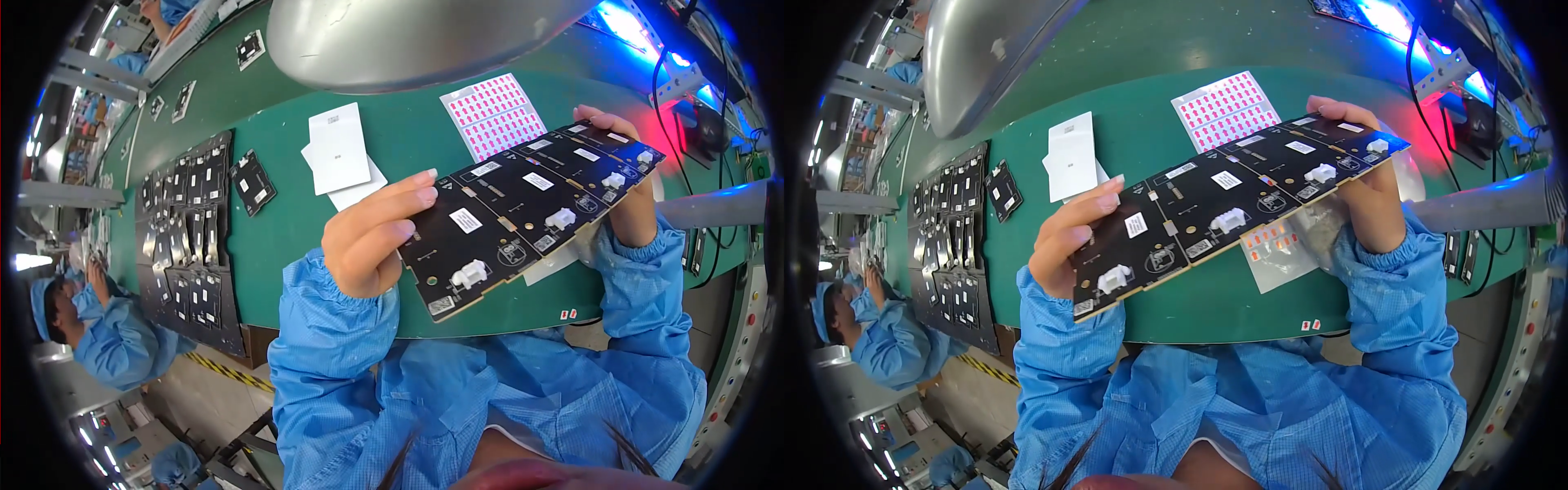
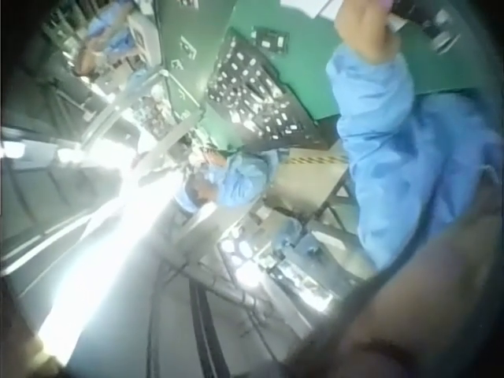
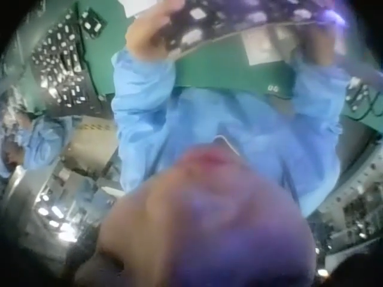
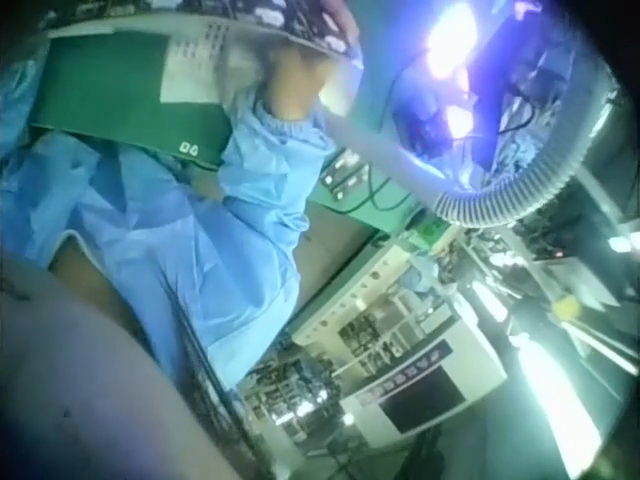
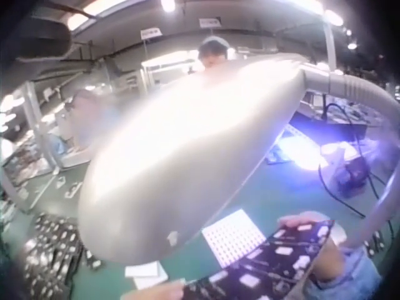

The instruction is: Inspecting circuit boards and applying labels or stickers at a manual assembly station.

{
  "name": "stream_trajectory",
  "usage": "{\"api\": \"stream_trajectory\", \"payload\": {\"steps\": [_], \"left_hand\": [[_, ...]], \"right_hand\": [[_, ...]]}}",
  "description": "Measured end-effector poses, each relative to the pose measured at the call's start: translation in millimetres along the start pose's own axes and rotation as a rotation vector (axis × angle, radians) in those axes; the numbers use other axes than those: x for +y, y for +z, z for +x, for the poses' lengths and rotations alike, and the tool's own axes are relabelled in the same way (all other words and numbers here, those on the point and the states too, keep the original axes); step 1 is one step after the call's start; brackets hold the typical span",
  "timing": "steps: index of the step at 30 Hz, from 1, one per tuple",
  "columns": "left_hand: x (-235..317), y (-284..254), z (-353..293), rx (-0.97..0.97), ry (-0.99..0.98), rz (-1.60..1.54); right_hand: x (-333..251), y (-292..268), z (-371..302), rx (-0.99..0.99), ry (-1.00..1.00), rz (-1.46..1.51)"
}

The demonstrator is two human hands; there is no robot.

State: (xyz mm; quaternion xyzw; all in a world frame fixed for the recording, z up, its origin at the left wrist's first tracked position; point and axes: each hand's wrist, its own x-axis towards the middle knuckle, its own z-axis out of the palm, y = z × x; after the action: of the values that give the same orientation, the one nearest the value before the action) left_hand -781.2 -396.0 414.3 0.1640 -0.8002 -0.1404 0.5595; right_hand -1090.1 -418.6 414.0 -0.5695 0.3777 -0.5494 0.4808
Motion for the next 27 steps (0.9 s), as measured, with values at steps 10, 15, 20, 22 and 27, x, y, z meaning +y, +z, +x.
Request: {"api": "stream_trajectory", "payload": {"steps": [10,15,20,22,27], "left_hand": [[-5,6,-2,0.114,-0.068,-0.041],[-6,7,-3,0.145,-0.069,-0.042],[-7,7,-3,0.169,-0.07,-0.072],[-7,7,-4,0.182,-0.063,-0.086],[-5,10,-2,0.2,-0.098,-0.077]], "right_hand": [[-1,3,-5,-0.038,-0.03,-0.031],[-2,2,-5,-0.058,-0.024,-0.062],[-5,6,-6,-0.049,0.033,-0.044],[-6,8,-5,-0.044,0.047,-0.034],[-8,6,-6,-0.048,0.036,-0.032]]}}
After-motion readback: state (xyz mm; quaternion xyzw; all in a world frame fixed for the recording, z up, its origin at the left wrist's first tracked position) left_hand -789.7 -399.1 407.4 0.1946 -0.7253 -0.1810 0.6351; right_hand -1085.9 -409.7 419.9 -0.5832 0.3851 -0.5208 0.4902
